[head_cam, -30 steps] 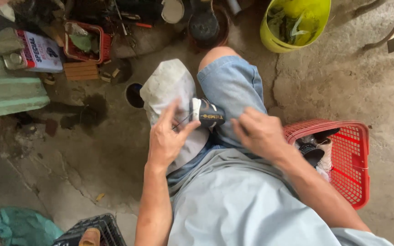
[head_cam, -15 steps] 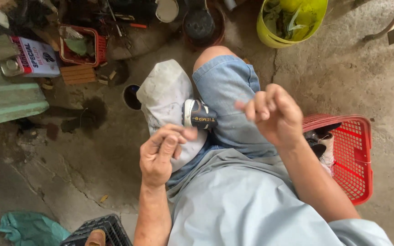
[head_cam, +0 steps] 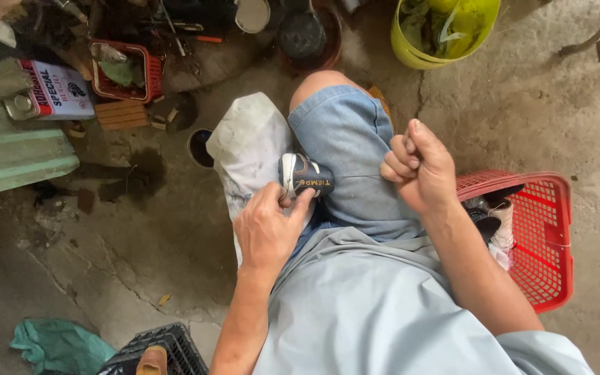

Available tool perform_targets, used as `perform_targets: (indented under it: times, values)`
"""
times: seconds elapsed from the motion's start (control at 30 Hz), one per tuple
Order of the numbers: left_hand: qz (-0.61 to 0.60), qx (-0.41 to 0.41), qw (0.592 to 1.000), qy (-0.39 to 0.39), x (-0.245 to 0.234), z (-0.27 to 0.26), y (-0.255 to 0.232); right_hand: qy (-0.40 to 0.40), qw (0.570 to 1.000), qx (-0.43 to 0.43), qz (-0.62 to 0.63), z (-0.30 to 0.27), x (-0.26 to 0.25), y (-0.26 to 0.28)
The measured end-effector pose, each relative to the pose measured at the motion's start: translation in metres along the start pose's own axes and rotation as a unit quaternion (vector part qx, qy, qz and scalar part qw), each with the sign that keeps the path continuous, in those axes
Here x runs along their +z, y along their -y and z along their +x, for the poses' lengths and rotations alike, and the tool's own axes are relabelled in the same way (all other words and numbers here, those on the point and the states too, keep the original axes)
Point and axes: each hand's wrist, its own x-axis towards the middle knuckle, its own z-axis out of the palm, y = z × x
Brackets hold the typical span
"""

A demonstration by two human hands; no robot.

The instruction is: The person sits on the floor and sews a black and white sneaker using a needle and thread. They repeatedly push the needle through the shoe's sole and pull the thread to stitch the parts together. The person briefly pauses to check a smartphone on a nearby table before resuming the sewing.

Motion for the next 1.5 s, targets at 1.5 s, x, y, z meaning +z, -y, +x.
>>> perform_targets:
  times: [1.5]
  values:
    - [-0.334, -0.109, 0.933, -0.082, -0.036, -0.050, 0.042, -0.026, 0.950, 0.081, -0.301, 0.009, 0.079, -0.091]
